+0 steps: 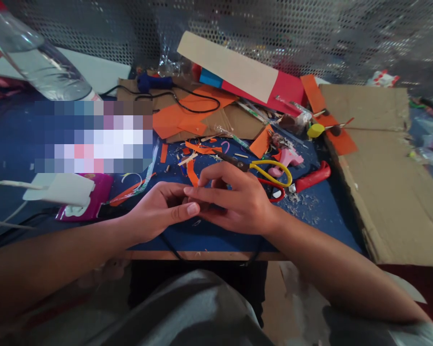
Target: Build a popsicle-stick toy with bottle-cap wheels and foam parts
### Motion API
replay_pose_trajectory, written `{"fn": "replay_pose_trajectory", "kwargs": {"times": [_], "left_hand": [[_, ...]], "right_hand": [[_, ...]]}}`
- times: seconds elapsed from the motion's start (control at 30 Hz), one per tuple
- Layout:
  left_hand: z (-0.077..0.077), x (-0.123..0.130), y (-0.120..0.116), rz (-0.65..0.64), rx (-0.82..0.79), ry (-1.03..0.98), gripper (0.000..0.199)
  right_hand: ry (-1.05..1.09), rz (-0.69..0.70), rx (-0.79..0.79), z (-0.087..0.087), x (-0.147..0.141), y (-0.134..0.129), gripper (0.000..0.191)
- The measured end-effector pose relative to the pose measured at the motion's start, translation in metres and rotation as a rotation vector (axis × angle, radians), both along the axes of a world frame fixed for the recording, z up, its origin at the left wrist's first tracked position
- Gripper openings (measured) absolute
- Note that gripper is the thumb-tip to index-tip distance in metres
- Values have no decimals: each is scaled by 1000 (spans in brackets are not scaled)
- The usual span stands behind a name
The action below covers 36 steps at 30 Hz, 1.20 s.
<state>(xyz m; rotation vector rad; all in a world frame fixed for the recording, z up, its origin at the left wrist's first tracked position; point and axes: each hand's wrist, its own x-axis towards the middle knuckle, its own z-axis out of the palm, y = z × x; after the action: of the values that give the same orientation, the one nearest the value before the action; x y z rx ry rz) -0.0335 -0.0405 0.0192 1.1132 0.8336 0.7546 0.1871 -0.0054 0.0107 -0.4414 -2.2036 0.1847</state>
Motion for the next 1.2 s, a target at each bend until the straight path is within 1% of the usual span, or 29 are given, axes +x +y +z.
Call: {"fn": "replay_pose_trajectory", "kwargs": {"times": [0.1, 0.17, 0.27, 0.33, 0.4, 0.47, 0.53, 0.7, 0.77, 0.87, 1.0, 1.13, 1.2], "left_hand": [[-1, 0, 0, 12, -9, -16, 56], [-2, 0, 0, 11, -12, -6, 58], [-2, -1, -1, -15, 5, -22, 55], [-1, -1, -1, -46, 13, -52, 48], [0, -1, -1, -59, 6, -77, 39], [1, -1, -1, -47, -4, -82, 35], [0, -1, -1, -35, 0, -82, 35], [-6, -2, -2, 14, 27, -58, 46], [-8, -3, -2, 30, 30, -66, 49], [-10, -3, -1, 20, 31, -106, 47], [-8, -2, -1, 28, 14, -119, 46], [-5, -1, -2, 38, -16, -119, 51], [-4, -1, -2, 37, 0, -105, 52]], "right_hand": [[-13, -8, -7, 0, 1, 0, 31], [-4, -4, -14, 1, 1, 1, 37], [-49, 67, -42, 1, 0, 1, 50], [-110, 139, -74, 1, -1, 1, 49], [-135, 180, -90, 1, -1, 1, 40], [-113, 163, -83, 0, -1, 1, 34], [-77, 128, -69, 0, -1, 2, 33], [-42, 119, -68, 2, -1, 4, 44], [-33, 117, -75, 4, -1, 4, 44], [-12, 104, -77, 4, -1, 4, 43], [5, 77, -57, 2, -2, 4, 41], [23, 41, -44, 0, -3, 4, 38], [29, 36, -39, 0, -3, 4, 42]]}}
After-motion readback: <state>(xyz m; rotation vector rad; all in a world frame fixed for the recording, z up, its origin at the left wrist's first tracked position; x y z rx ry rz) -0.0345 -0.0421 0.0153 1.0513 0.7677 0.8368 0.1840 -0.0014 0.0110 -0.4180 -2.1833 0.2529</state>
